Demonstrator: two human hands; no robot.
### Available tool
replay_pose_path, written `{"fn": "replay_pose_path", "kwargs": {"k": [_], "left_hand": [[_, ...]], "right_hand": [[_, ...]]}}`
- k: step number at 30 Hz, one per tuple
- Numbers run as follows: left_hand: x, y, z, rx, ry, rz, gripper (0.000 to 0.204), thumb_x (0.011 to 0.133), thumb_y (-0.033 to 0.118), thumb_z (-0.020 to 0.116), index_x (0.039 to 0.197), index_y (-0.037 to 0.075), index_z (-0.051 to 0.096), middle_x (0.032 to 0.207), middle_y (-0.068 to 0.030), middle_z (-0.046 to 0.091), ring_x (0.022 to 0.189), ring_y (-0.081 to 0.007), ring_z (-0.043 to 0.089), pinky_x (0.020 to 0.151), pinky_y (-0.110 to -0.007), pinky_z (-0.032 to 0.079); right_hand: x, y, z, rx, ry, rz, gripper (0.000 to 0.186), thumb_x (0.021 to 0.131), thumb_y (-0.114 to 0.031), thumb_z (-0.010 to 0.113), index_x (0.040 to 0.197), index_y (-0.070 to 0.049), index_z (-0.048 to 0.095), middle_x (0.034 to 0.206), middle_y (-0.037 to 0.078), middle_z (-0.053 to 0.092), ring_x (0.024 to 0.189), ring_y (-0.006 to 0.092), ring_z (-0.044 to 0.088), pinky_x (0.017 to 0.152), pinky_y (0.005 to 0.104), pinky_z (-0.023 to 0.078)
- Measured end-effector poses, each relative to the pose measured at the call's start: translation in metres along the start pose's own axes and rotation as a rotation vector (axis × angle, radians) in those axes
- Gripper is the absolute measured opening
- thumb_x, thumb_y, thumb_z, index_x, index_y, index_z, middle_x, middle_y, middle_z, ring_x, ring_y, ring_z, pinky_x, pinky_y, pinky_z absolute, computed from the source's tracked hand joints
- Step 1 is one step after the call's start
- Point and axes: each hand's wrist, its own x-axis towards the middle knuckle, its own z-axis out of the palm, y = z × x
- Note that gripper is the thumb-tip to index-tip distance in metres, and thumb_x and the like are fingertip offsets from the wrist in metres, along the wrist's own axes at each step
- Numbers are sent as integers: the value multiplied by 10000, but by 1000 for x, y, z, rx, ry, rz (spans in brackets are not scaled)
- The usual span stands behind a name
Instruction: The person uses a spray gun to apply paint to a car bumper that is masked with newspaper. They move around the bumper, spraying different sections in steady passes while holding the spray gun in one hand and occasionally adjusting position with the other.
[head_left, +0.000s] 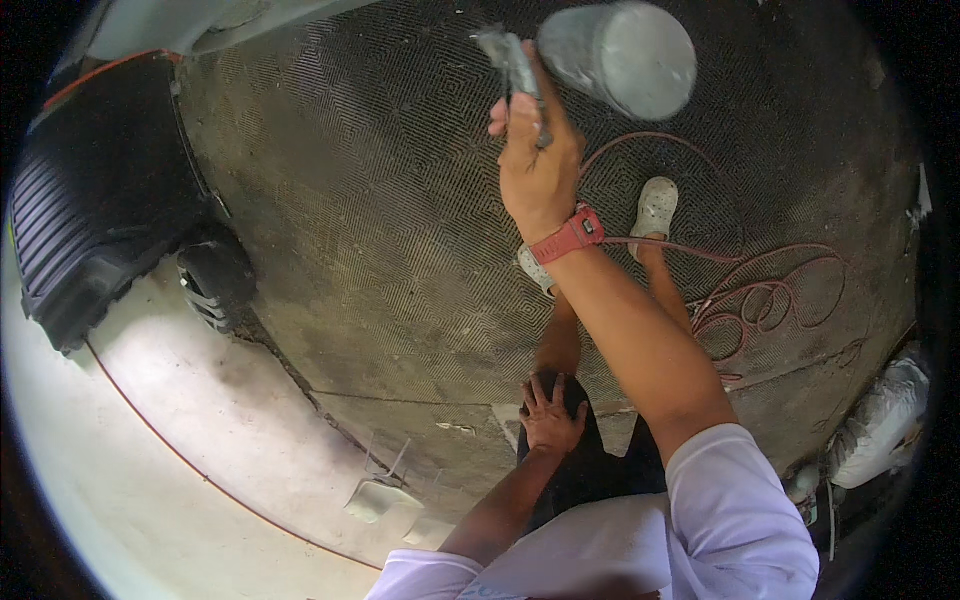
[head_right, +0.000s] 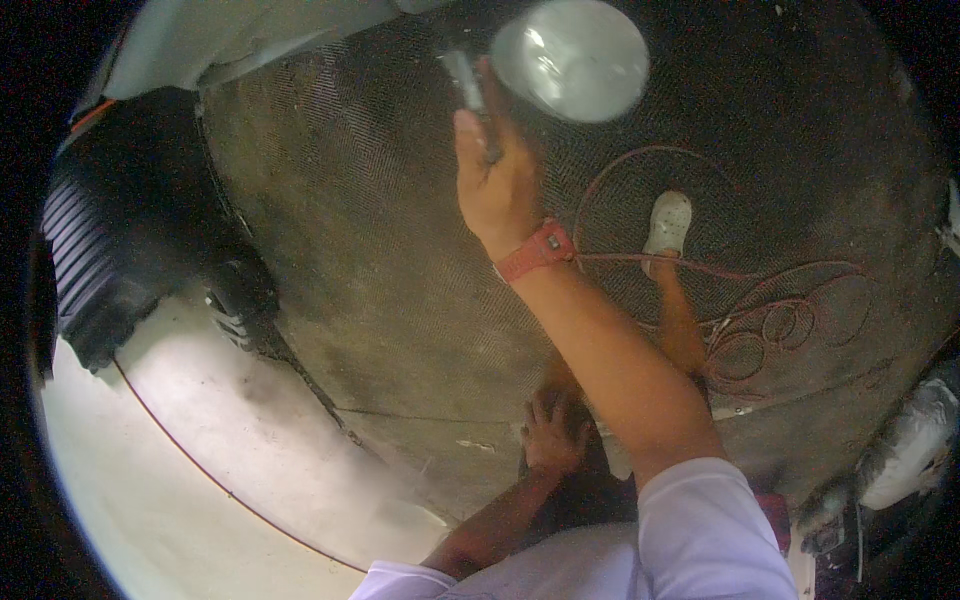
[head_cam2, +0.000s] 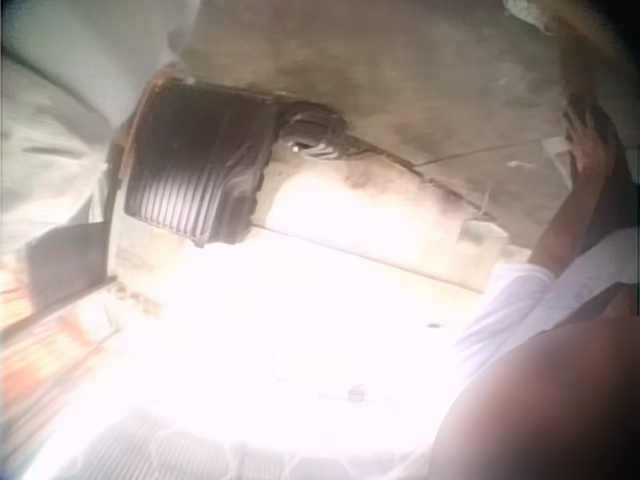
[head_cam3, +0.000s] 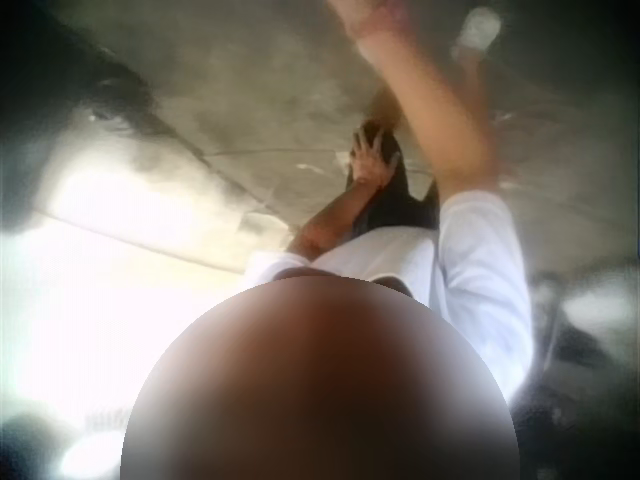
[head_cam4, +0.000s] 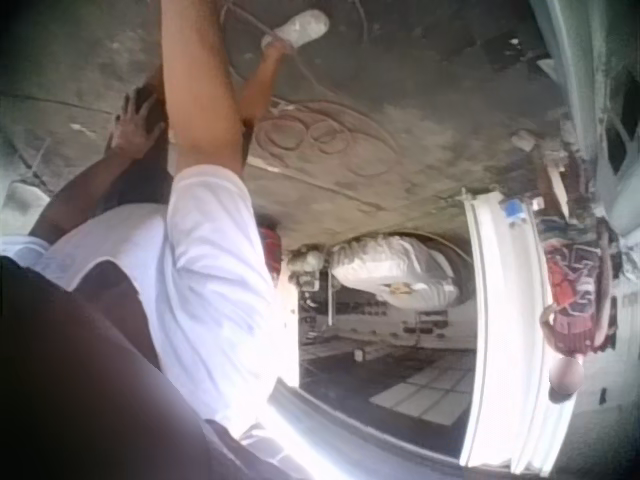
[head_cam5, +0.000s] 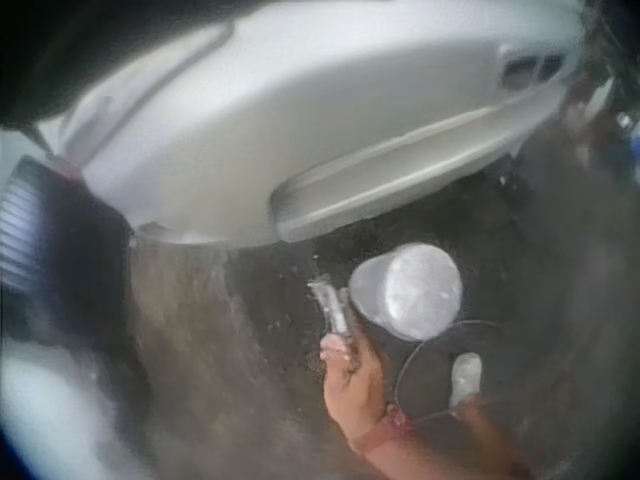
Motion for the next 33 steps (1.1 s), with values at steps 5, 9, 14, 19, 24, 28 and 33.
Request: {"fn": "replay_pose_path", "kwargs": {"k": [5, 9, 14, 19, 24, 28, 33], "left_hand": [[-9, -18, -8, -7, 5, 15, 862, 1035, 614, 625, 1754, 248, 322, 1825, -273, 98, 1676, -535, 117, 1242, -759, 311], [1, -38, -6, -15, 28, 68, 862, 1034, 607, 630, 1749, 231, 332, 1822, -274, 106, 1670, -542, 132, 1246, -734, 338], [6, -60, -7, -19, 41, 108, 858, 1034, 604, 629, 1745, 217, 345, 1817, -271, 122, 1667, -535, 154, 1249, -714, 357], [7, -72, -15, -81, 10, 124, 853, 1027, 599, 641, 1740, 228, 356, 1821, -256, 117, 1671, -528, 148, 1253, -714, 352], [4, -77, -9, -130, -10, 119, 851, 1022, 595, 647, 1739, 239, 358, 1825, -251, 103, 1677, -519, 134, 1262, -709, 344], [6, -75, -1, -149, -6, 125, 851, 1015, 584, 664, 1734, 241, 365, 1823, -256, 101, 1679, -513, 128, 1268, -715, 325], [7, -74, 5, -213, -25, 113, 843, 1008, 581, 676, 1724, 248, 381, 1820, -264, 103, 1672, -523, 135, 1279, -731, 279]], "right_hand": [[-17, -5, 23, 54, 42, 72, 592, 1198, -383, 451, 1715, -94, 435, 1071, 89, 743, 912, 132, 705, 643, 269, 571], [-27, 0, 49, 39, 4, 107, 568, 1187, -357, 473, 1682, -80, 490, 986, 74, 746, 830, 130, 696, 618, 275, 557], [-15, 24, 69, 176, 27, 159, 487, 1198, -379, 467, 1417, 3, 676, 904, 78, 734, 741, 137, 707, 525, 288, 545], [5, 60, 44, 25, 177, 213, 507, 1198, -429, 468, 1330, 24, 651, 930, 95, 735, 727, 153, 716, 508, 279, 548], [4, 67, 47, 37, 360, 157, 461, 1173, -346, 548, 1455, 4, 649, 898, 85, 729, 762, 189, 696, 667, 354, 587], [-5, 94, 63, -19, 264, 137, 536, 1165, -290, 549, 1658, -82, 510, 1013, 129, 781, 892, 196, 764, 713, 367, 603], [1, 150, 86, -212, 64, -259, 586, 1138, -332, 584, 1655, -68, 507, 1197, 249, 771, 1032, 374, 773, 901, 483, 615]]}}
